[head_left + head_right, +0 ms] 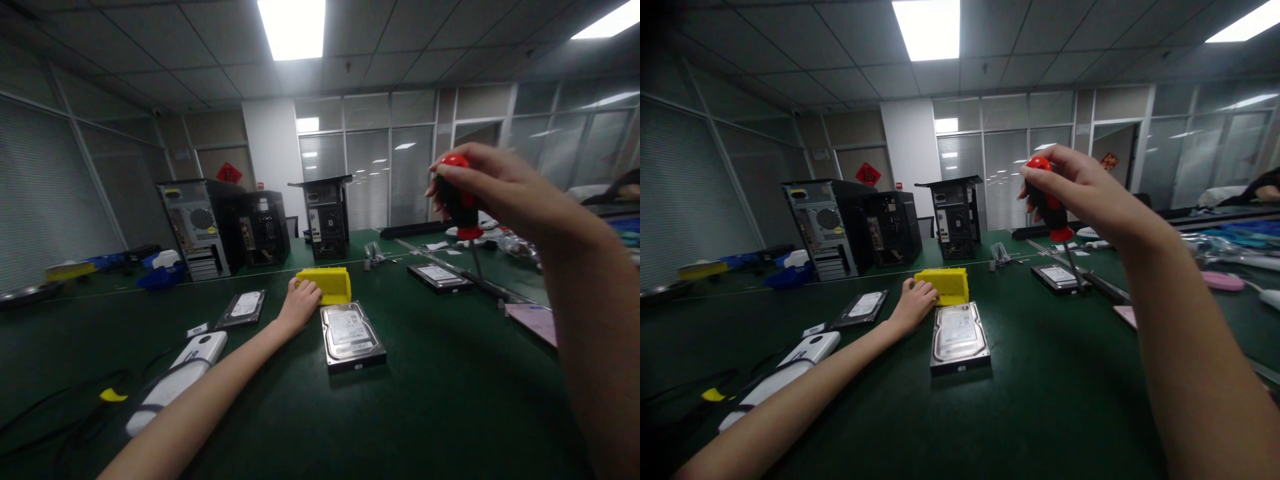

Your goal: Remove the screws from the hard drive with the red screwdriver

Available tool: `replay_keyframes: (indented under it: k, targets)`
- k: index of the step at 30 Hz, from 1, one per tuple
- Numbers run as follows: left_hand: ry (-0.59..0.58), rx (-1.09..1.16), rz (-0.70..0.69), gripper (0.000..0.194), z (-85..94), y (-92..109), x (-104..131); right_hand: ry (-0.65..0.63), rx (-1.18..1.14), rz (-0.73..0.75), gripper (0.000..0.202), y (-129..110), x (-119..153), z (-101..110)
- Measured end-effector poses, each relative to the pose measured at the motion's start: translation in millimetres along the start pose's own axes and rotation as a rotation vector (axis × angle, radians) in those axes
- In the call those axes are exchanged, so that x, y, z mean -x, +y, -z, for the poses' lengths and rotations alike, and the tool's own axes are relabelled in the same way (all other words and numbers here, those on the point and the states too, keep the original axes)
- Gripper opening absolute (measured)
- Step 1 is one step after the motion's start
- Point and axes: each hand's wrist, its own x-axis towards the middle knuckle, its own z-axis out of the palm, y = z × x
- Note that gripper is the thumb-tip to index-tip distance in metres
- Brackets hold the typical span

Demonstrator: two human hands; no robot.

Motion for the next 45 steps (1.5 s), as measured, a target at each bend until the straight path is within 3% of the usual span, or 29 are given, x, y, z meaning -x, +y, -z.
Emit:
replay_keyframes:
  k: [5, 8, 10, 14, 19, 23, 36, 45]
  targets:
    - [-0.004, 0.055, -0.082, 0.013, 62.0, 14, -1, 0.004, -0.004, 0.018, 0.024, -4, 2, -1]
    - [-0.067, 0.203, -0.132, 0.011, 96.1, 30, 24, -0.023, -0.013, 0.037, 0.026, -4, 1, -3]
    - [-0.09, 0.276, -0.143, 0.013, 106.9, 40, 45, -0.037, -0.015, 0.054, 0.027, -5, 0, -6]
    - [-0.062, 0.422, -0.042, 0.016, 103.0, 49, 70, -0.061, 0.039, 0.062, 0.026, -7, 0, -13]
    - [-0.032, 0.525, -0.015, 0.017, 88.4, 44, 78, -0.121, 0.038, 0.04, 0.024, -10, 1, -17]
    - [-0.043, 0.59, -0.011, 0.019, 86.6, 43, 82, -0.11, 0.067, 0.027, 0.025, -6, -1, -16]
    - [0.073, 0.514, -0.088, 0.022, 77.9, 44, 85, -0.065, 0.109, 0.016, 0.02, -16, 5, -20]
    - [0.127, 0.493, -0.135, 0.021, 78.9, 44, 86, -0.137, 0.134, 0.019, 0.028, -8, 0, -20]
